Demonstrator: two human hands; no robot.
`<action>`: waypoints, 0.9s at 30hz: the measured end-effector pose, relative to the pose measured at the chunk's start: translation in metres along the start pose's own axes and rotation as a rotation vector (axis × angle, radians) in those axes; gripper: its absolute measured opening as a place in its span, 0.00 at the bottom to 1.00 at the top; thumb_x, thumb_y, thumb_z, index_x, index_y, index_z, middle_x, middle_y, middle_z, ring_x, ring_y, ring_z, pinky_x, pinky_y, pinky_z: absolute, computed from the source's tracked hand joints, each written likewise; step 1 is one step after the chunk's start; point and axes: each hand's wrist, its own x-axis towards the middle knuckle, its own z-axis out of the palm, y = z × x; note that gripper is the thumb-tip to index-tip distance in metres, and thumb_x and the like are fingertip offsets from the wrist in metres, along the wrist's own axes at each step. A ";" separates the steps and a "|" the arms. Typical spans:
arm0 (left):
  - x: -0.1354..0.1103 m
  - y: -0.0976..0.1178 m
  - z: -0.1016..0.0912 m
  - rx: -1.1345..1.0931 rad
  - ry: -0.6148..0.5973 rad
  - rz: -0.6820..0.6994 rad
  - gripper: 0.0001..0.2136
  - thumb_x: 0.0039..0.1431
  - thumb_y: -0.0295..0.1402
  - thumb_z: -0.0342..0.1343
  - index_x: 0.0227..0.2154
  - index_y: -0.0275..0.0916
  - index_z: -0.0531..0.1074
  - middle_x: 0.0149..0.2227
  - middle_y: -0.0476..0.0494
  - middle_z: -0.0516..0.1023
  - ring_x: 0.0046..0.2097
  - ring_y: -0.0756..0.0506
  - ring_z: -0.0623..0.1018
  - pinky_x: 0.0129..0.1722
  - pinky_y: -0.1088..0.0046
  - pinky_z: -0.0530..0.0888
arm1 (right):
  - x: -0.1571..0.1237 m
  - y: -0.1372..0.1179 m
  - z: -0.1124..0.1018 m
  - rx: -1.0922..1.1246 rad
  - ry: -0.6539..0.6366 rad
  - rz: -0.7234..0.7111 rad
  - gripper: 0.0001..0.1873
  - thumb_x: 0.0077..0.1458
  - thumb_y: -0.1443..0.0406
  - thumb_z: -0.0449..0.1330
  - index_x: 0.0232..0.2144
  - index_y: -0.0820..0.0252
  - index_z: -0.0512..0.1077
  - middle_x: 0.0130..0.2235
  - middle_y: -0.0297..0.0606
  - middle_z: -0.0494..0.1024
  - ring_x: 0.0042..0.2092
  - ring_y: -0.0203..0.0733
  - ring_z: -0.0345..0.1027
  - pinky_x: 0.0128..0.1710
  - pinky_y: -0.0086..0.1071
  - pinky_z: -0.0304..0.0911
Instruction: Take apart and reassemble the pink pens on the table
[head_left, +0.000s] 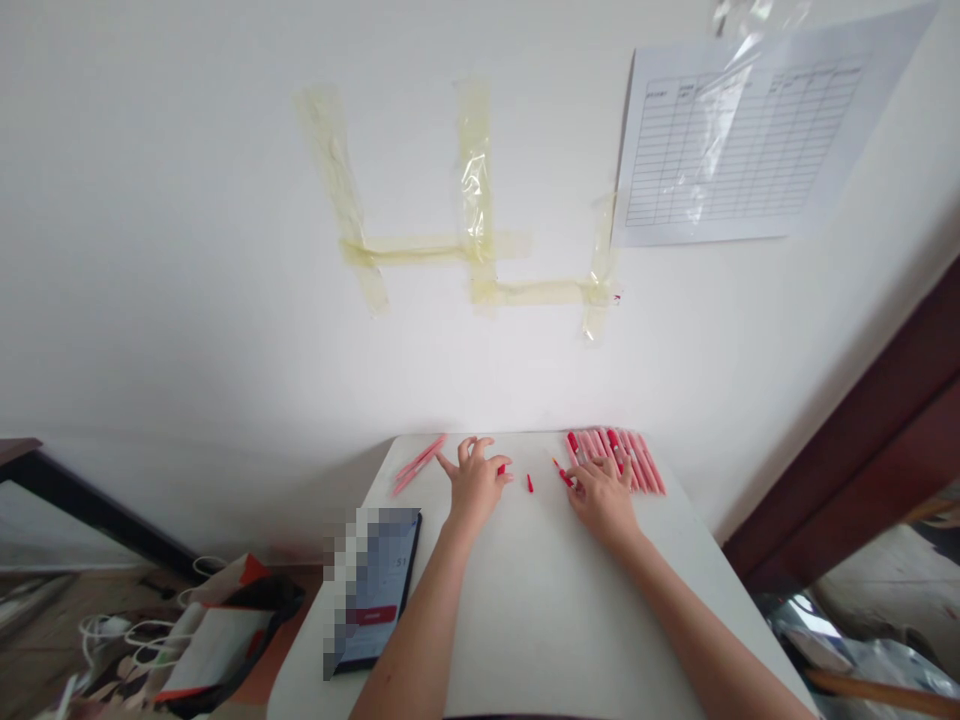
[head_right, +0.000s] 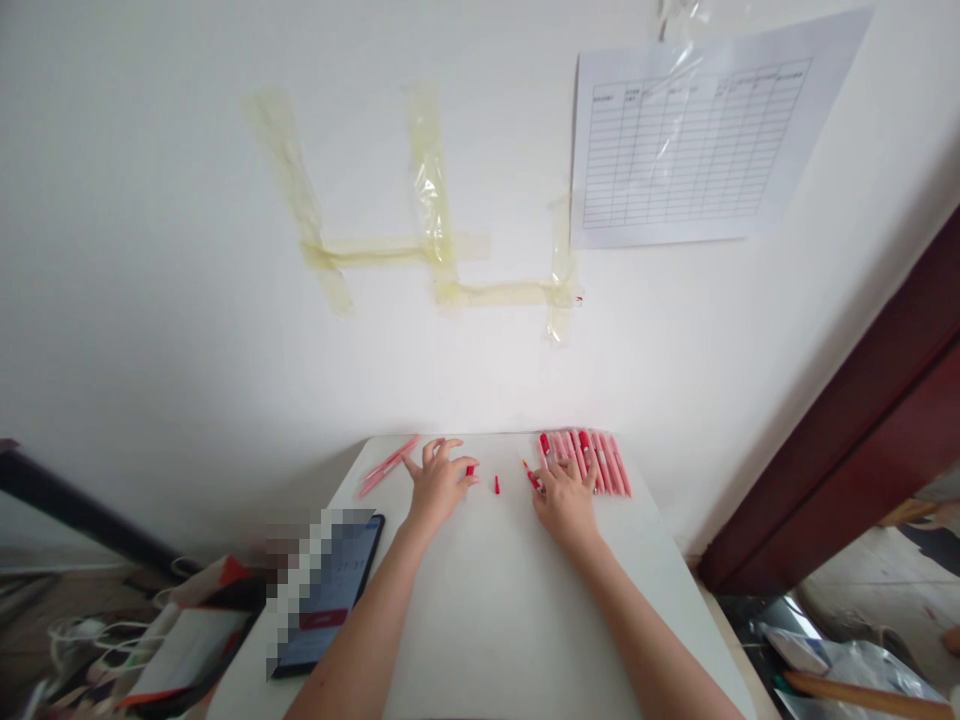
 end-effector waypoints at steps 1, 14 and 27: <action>0.000 -0.001 0.000 0.000 -0.008 -0.005 0.08 0.51 0.36 0.65 0.36 0.53 0.79 0.56 0.45 0.71 0.61 0.33 0.60 0.56 0.24 0.38 | 0.000 -0.001 0.000 -0.003 0.003 -0.003 0.06 0.55 0.62 0.57 0.35 0.47 0.75 0.35 0.37 0.79 0.49 0.55 0.64 0.61 0.69 0.29; 0.002 -0.014 0.002 -0.042 -0.072 -0.009 0.09 0.52 0.32 0.63 0.36 0.55 0.79 0.55 0.47 0.71 0.60 0.35 0.61 0.55 0.24 0.40 | 0.001 -0.004 -0.004 -0.038 -0.002 0.000 0.07 0.54 0.63 0.58 0.35 0.47 0.75 0.36 0.38 0.78 0.50 0.56 0.63 0.60 0.71 0.26; 0.001 0.002 0.009 -0.106 -0.173 0.058 0.07 0.53 0.36 0.64 0.36 0.56 0.80 0.56 0.49 0.71 0.62 0.35 0.61 0.57 0.25 0.34 | -0.001 -0.025 0.000 -0.060 -0.041 -0.102 0.09 0.57 0.61 0.60 0.41 0.41 0.76 0.41 0.35 0.75 0.52 0.50 0.60 0.63 0.66 0.29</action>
